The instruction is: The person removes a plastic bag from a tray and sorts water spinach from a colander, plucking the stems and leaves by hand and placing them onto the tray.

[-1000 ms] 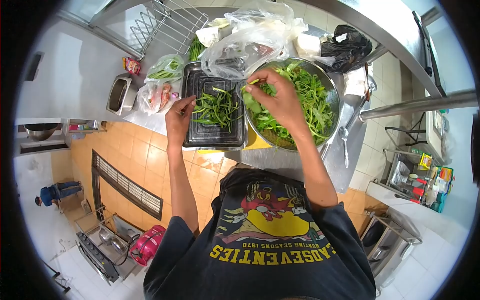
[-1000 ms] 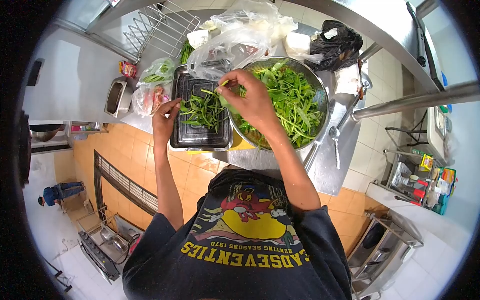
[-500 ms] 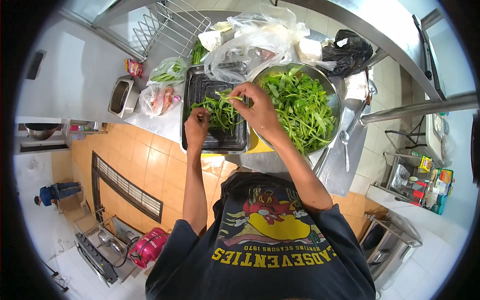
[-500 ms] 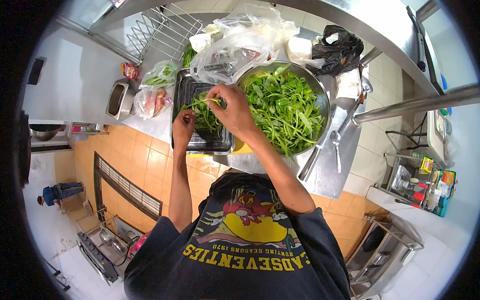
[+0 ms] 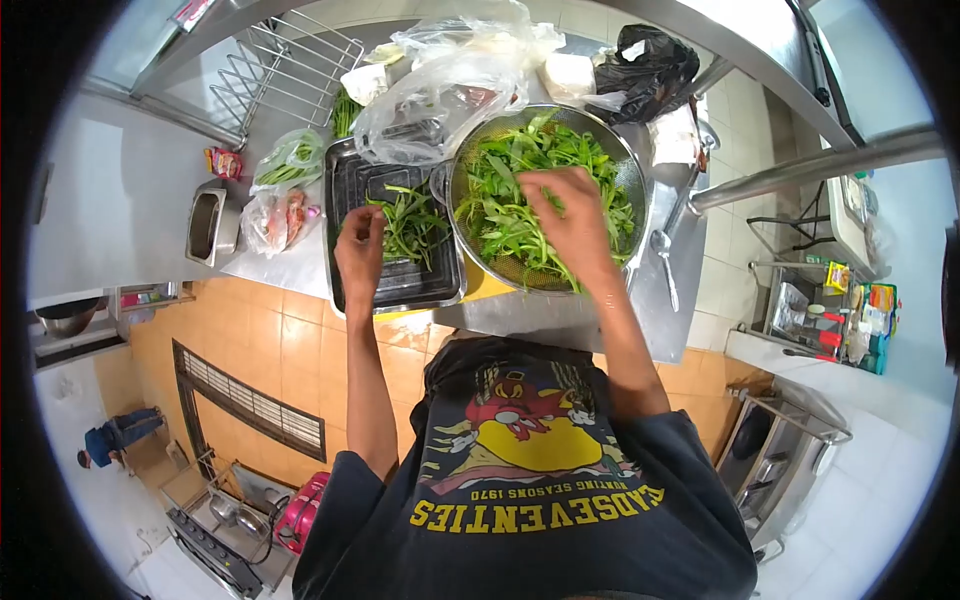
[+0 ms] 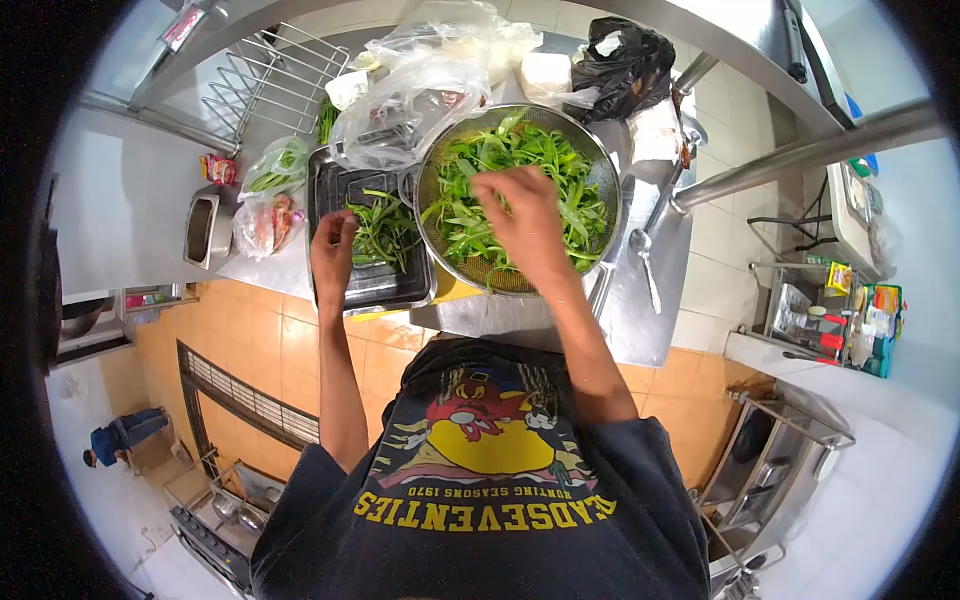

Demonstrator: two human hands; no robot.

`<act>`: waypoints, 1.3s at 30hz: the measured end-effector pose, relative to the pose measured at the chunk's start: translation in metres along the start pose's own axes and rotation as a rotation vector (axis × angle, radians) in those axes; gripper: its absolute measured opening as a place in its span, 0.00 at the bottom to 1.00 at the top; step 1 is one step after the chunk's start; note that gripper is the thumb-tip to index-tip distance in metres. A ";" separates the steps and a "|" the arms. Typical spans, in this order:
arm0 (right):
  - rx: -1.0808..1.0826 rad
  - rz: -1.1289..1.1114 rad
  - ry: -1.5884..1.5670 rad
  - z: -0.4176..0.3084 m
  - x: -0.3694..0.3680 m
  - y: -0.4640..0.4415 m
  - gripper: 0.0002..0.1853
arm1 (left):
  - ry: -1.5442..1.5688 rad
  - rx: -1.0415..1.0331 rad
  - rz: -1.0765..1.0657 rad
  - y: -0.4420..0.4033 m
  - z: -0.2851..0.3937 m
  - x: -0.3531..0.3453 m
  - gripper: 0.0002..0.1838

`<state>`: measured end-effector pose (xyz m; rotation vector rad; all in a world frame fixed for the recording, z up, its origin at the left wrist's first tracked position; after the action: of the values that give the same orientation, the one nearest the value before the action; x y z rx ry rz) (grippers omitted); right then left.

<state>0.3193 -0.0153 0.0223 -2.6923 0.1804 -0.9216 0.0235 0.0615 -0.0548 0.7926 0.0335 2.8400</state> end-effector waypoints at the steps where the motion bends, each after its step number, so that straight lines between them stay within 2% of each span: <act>1: -0.086 0.032 -0.059 0.009 0.012 0.007 0.07 | 0.006 -0.118 -0.003 0.000 0.007 -0.008 0.09; 3: -0.261 0.098 -0.180 0.024 0.031 0.023 0.07 | 0.055 -0.103 -0.089 0.003 0.028 -0.023 0.09; 6: -0.346 -0.129 -0.047 0.038 0.044 0.047 0.07 | 0.144 -0.138 -0.197 0.007 0.051 -0.051 0.08; 7: -0.264 -0.173 0.008 0.041 0.039 0.051 0.07 | 0.142 -0.141 -0.223 0.008 0.058 -0.059 0.08; 11: -0.158 -0.139 0.202 0.040 0.024 0.057 0.06 | 0.136 -0.168 -0.279 0.010 0.081 -0.076 0.08; 16: -0.215 -0.059 -0.091 0.029 0.043 0.037 0.05 | 0.209 -0.153 -0.299 0.011 0.099 -0.077 0.08; 21: -0.128 0.035 -0.187 0.010 0.072 0.014 0.04 | 0.302 -0.201 -0.371 0.014 0.117 -0.082 0.09; 22: -0.164 0.042 -0.242 0.007 0.076 0.011 0.04 | 0.316 -0.219 -0.392 0.016 0.123 -0.083 0.09; 24: -0.238 0.053 -0.357 0.002 0.083 0.008 0.04 | 0.392 -0.218 -0.464 0.022 0.135 -0.087 0.09; 25: -0.230 0.064 -0.325 0.000 0.087 0.007 0.04 | 0.438 -0.195 -0.513 0.024 0.137 -0.090 0.08; 27: -0.228 0.100 -0.451 -0.010 0.095 0.003 0.05 | 0.489 -0.169 -0.655 0.029 0.143 -0.094 0.08; 30: -0.151 0.183 -0.532 -0.016 0.102 -0.001 0.05 | 0.255 -0.426 -0.487 0.035 0.164 -0.100 0.08; 31: -0.128 0.204 -0.544 -0.021 0.106 -0.002 0.05 | 0.164 -0.547 -0.404 0.034 0.166 -0.101 0.15; 34: -0.028 0.244 -0.547 -0.038 0.116 -0.005 0.05 | 0.166 -0.610 -0.223 0.038 0.190 -0.101 0.25; 37: 0.081 0.291 -0.542 -0.053 0.122 -0.007 0.06 | 0.088 -0.642 -0.262 0.031 0.190 -0.112 0.35; 39: 0.154 0.354 -0.545 -0.060 0.127 -0.007 0.06 | -0.046 -0.601 -0.204 0.025 0.189 -0.113 0.34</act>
<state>0.3821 -0.0487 0.1436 -2.5386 0.4253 -0.0855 0.2115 0.0095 0.0512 0.6651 -0.6694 2.4243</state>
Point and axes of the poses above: each hand's wrist, its own y-axis away from the middle knuckle, its own x-axis out of the back of the hand, z = x × y, the point moved 3 cm from there along -y, towards the middle knuckle, and after that the axes turned 12 degrees about -z, right-handed, at the moved point
